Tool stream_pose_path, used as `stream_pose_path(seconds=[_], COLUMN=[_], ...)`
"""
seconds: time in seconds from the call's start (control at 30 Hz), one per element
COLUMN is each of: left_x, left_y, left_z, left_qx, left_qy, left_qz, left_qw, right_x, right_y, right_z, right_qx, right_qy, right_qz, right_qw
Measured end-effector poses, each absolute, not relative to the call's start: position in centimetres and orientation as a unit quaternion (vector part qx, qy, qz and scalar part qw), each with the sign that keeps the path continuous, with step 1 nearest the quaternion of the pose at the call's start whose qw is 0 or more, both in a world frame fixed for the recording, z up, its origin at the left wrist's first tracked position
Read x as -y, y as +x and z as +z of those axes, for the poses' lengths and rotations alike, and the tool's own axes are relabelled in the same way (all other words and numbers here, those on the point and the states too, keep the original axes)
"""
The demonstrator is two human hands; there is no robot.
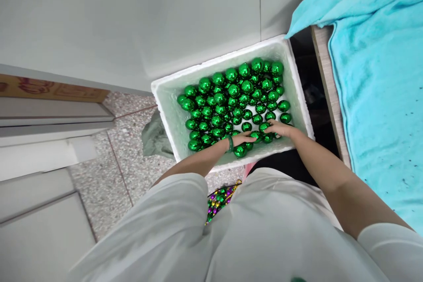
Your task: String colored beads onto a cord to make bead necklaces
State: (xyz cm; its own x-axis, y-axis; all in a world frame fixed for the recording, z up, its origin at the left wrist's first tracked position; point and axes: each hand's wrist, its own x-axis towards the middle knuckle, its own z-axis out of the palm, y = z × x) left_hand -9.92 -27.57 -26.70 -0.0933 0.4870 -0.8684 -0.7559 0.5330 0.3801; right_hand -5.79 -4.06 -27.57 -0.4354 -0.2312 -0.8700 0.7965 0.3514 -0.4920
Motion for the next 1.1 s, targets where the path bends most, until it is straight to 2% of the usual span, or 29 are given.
stream_pose_path(seconds=[0.23,0.43,0.67,0.83,1.1], left_x=[28.6,30.2,30.7,30.8,29.7], left_y=[-9.8,-10.5,-11.3,-10.8,-9.6], left_z=[-26.4,-26.3,-27.0,-26.7,-26.2], left_qx=[-0.497,-0.439,-0.525,-0.55,-0.544], left_qy=[-0.218,-0.271,-0.254,-0.241,-0.246], left_qz=[0.476,0.498,0.419,0.418,0.477], left_qw=[0.692,0.697,0.696,0.682,0.646], right_x=[4.5,4.6,7.5,8.5,8.1], right_y=[-5.8,-6.1,-7.1,-7.6,-6.9], right_z=[-28.2,-28.4,-26.5,-26.0,-26.8], right_qx=[-0.602,-0.61,-0.649,-0.677,-0.628], right_qy=[0.236,0.226,0.104,0.074,0.12], right_qz=[-0.582,-0.563,-0.488,-0.436,-0.5], right_qw=[0.494,0.51,0.574,0.589,0.583])
